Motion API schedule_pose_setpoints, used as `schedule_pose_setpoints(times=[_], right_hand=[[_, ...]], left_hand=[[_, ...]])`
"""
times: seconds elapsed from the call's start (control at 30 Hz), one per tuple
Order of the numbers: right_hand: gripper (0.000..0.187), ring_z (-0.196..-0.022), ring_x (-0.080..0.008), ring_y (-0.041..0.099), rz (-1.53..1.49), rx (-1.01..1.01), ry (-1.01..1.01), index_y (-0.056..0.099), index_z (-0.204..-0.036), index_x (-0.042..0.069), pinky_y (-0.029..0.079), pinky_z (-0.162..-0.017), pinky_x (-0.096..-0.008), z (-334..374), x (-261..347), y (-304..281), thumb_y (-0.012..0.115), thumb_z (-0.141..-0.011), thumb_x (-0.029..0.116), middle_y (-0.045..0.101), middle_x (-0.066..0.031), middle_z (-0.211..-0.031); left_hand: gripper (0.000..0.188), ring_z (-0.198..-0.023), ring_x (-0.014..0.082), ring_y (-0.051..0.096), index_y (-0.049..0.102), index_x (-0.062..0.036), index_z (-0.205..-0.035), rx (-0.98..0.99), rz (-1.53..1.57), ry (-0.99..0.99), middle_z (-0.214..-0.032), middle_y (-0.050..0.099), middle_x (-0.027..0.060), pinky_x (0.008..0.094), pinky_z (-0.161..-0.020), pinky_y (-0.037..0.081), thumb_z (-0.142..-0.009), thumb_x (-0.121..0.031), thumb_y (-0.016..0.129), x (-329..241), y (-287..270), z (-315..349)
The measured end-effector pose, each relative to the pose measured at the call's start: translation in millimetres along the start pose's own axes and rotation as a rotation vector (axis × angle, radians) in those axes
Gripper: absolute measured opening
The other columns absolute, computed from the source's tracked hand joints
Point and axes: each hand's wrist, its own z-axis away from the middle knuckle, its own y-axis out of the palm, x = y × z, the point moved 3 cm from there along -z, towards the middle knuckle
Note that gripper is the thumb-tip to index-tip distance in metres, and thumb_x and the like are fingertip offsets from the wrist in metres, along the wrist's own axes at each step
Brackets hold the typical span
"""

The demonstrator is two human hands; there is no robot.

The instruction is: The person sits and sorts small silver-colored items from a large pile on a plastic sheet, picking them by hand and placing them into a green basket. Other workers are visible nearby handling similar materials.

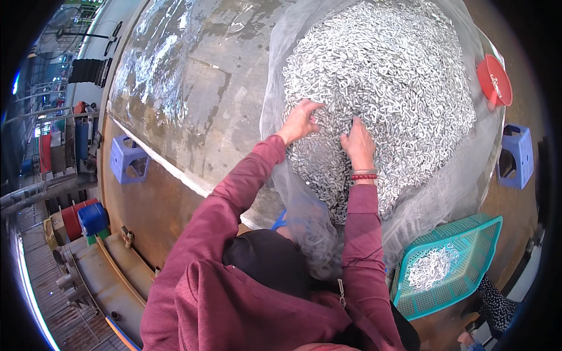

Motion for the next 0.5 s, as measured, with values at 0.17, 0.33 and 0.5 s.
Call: schedule_pose_setpoints(times=[0.17, 0.33, 0.5], right_hand=[[0.056, -0.094, -0.04, 0.06, -0.054, 0.088, -0.087, 0.043, -0.121, 0.002, 0.048, -0.078, -0.0492, 23.7, -36.3, 1.0, 0.067, -0.072, 0.016, 0.061, -0.0194, -0.103], [0.059, -0.108, -0.0259, 0.054, -0.781, 0.171, 0.059, 0.051, -0.119, -0.005, 0.042, -0.093, -0.0343, 51.4, -74.3, 0.4, 0.067, -0.063, 0.004, 0.054, -0.0178, -0.117], [0.038, -0.101, -0.0167, 0.056, -1.246, 0.272, -0.086, 0.054, -0.108, -0.003, 0.05, -0.085, -0.03, 74.1, -43.7, -66.3, 0.068, -0.073, 0.002, 0.053, -0.0105, -0.111]], left_hand=[[0.068, -0.088, 0.0227, 0.06, 0.055, -0.0064, -0.122, 0.11, -0.23, 0.334, -0.101, 0.059, 0.011, 0.0327, -0.082, 0.051, -0.058, -0.001, 0.076, -41.4, 34.6, 5.9], [0.061, -0.089, 0.0161, 0.058, 0.05, -0.0033, -0.118, 0.494, 0.098, 0.003, -0.1, 0.061, 0.0096, 0.03, -0.081, 0.048, -0.062, -0.001, 0.073, -81.4, 54.3, 22.9], [0.043, -0.084, 0.0127, 0.059, 0.052, -0.0026, -0.114, 0.536, 0.465, 0.056, -0.103, 0.061, 0.0043, 0.0279, -0.076, 0.051, -0.074, -0.001, 0.068, -122.7, 12.5, 16.5]])
